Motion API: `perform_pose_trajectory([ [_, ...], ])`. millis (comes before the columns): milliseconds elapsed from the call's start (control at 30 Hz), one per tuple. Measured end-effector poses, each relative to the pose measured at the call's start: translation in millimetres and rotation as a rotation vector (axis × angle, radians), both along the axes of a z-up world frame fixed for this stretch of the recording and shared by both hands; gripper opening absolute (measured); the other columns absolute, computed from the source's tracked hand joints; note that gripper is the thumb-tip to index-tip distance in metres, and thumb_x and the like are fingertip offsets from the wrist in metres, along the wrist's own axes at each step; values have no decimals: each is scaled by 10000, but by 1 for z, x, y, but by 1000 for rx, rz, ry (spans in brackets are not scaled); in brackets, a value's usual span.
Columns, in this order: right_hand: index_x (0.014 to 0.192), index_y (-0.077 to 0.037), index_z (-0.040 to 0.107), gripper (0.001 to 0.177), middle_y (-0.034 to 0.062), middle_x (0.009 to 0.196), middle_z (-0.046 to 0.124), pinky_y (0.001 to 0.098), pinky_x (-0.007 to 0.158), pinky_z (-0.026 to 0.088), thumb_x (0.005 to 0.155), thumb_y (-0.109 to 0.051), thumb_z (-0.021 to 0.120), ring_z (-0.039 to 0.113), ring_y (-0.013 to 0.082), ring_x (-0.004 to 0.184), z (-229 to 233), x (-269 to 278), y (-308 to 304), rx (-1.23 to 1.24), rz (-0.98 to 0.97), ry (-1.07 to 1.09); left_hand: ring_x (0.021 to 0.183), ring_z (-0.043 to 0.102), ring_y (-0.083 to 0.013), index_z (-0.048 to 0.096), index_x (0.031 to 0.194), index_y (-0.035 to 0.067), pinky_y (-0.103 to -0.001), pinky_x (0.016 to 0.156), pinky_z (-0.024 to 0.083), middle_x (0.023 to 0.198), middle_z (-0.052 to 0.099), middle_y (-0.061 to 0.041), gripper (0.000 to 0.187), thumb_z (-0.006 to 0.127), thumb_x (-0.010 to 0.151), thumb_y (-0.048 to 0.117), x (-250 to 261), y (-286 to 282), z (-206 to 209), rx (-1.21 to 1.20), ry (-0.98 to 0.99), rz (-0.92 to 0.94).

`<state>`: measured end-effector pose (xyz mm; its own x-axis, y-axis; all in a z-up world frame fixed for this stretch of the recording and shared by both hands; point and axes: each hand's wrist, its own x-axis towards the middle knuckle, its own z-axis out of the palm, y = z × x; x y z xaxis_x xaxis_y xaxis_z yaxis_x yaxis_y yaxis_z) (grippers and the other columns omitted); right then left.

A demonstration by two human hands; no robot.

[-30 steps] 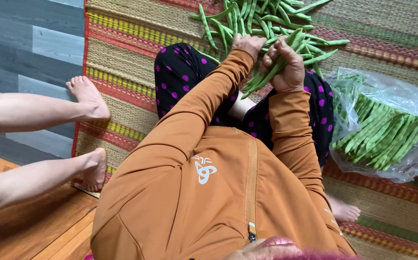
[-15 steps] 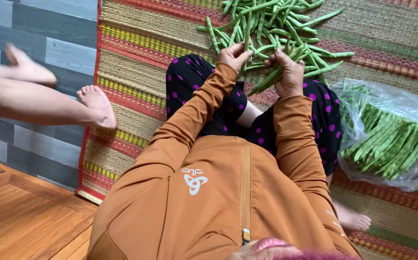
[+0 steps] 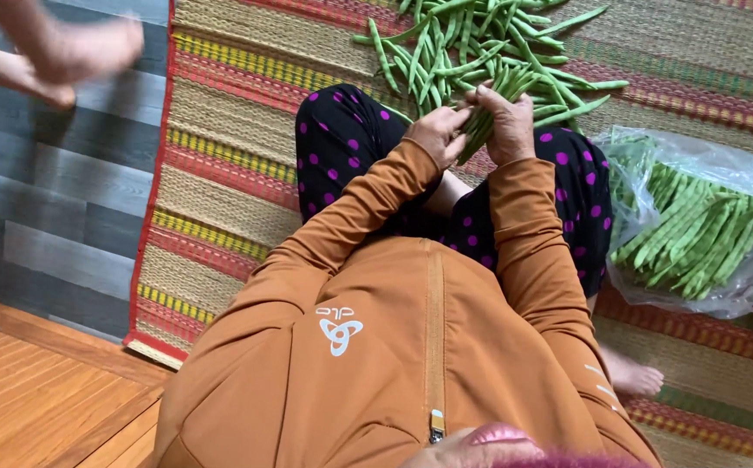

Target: Sorting and placing green beans into plastic bags while sitting on a mat.

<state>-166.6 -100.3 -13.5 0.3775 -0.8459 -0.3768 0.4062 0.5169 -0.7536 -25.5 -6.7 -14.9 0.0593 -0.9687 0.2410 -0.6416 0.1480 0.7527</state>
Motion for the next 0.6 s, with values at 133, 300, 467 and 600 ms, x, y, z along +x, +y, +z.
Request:
perform_pose_trajectory([
  [133, 1114, -20, 624, 201, 116, 846, 743, 253, 651, 599, 938, -72, 706, 705, 175, 687, 8, -2, 9, 50, 35, -77, 806, 736, -180, 763, 1100, 46, -266, 723, 607, 1008, 771, -100, 244, 733, 863, 97, 17, 12, 26, 162, 385, 89],
  [300, 1106, 19, 651, 255, 113, 861, 720, 272, 518, 562, 863, -48, 691, 654, 179, 579, 43, -4, 34, 169, 431, -170, 891, 672, -165, 490, 1420, 34, -265, 779, 564, 1092, 721, -124, 571, 757, 939, 188, 58, -17, -64, 356, 932, -91],
  [467, 832, -92, 624, 182, 157, 688, 696, 484, 508, 642, 832, 57, 729, 754, 317, 605, 43, -15, 87, 310, 430, -251, 1086, 656, -226, 664, 1275, 25, -356, 936, 567, 1258, 675, -155, 321, 658, 987, 168, 24, 6, 32, 605, 1139, -486],
  [600, 950, -89, 581, 224, 292, 750, 688, 600, 535, 626, 859, 85, 687, 747, 463, 659, 56, -37, 103, 270, 384, -309, 1101, 647, -223, 729, 1059, -1, -304, 978, 512, 1315, 681, -159, 285, 576, 968, 222, 7, 12, 64, 629, 919, -563],
])
